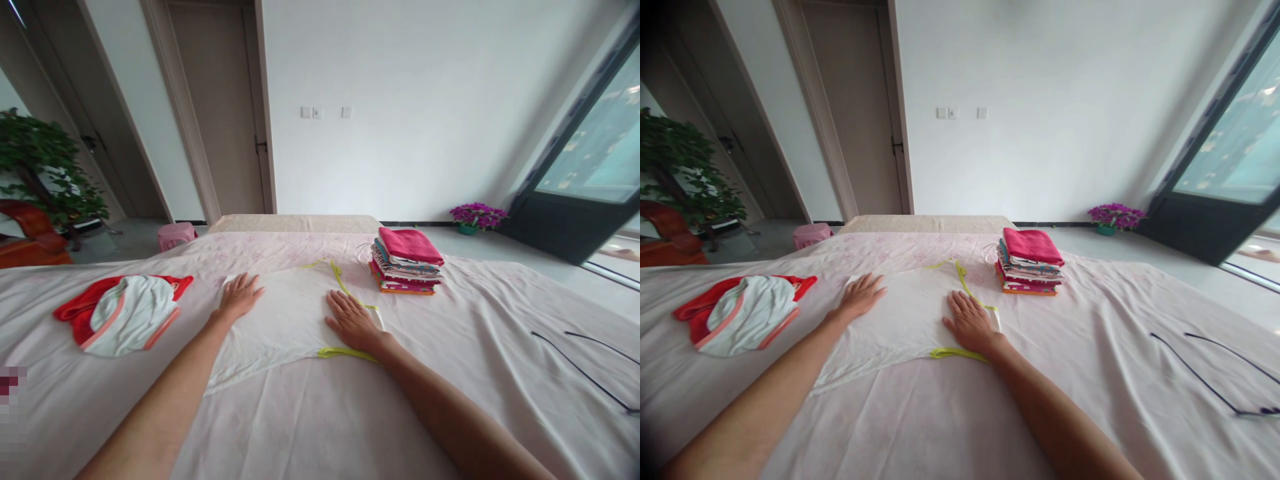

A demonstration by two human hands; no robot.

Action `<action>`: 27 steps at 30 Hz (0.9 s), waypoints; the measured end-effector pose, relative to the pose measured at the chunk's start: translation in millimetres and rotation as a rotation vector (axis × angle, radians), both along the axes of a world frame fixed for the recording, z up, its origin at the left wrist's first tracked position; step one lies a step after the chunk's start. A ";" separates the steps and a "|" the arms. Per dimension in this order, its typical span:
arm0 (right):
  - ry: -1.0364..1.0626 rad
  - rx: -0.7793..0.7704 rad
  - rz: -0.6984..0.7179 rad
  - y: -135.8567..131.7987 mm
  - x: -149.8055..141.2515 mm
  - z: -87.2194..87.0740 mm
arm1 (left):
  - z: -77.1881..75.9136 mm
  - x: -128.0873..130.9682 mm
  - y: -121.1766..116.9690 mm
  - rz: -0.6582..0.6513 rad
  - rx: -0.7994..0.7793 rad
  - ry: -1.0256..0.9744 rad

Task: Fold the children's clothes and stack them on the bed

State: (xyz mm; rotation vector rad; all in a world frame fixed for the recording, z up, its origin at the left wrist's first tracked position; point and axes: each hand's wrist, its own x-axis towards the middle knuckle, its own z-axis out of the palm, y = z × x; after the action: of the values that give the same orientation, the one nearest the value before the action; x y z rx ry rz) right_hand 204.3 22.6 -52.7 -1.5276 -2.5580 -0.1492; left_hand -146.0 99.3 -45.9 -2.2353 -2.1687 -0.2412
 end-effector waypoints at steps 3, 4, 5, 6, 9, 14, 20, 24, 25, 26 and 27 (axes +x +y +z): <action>0.018 0.016 0.006 -0.5 -0.3 -1.4 | 6.3 -19.8 0.2 0.096 0.030 -0.002; 0.023 0.020 0.007 -0.6 -0.2 -1.9 | 7.4 -18.9 -0.1 0.131 0.046 -0.002; 0.029 0.025 0.006 -0.7 -0.2 -2.4 | 7.9 -14.0 -0.4 0.156 0.063 0.000; 0.035 0.031 0.004 -0.9 -0.1 -2.7 | 7.6 -5.3 -0.8 0.170 0.082 0.003; 0.046 0.037 0.000 -1.9 0.0 -2.6 | 2.2 34.9 -4.2 0.100 0.122 0.015; 0.040 -0.005 -0.006 -3.7 -0.8 1.7 | -8.8 77.3 -20.1 -0.124 0.056 0.026; 0.028 -0.076 -0.018 -3.7 0.6 7.1 | -10.8 34.6 -36.8 -0.094 0.011 0.079; 0.010 -0.149 -0.036 -3.0 9.0 11.8 | -13.9 -0.8 -53.2 -0.033 0.037 0.142; 0.007 -0.165 -0.053 -3.1 12.5 13.1 | -15.1 -7.2 -58.2 -0.023 0.050 0.159; 0.004 -0.179 -0.073 -3.3 16.6 14.4 | -16.3 -12.4 -63.4 -0.011 0.058 0.173; 0.001 -0.192 -0.091 -3.7 21.2 15.6 | -17.4 -16.5 -68.5 0.000 0.063 0.183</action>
State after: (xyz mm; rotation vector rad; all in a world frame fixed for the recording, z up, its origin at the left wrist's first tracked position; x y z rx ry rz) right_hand 225.5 18.9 -37.2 -1.7101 -2.5671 0.0887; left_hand -162.5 30.8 -63.3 -2.1323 -2.0392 -0.0987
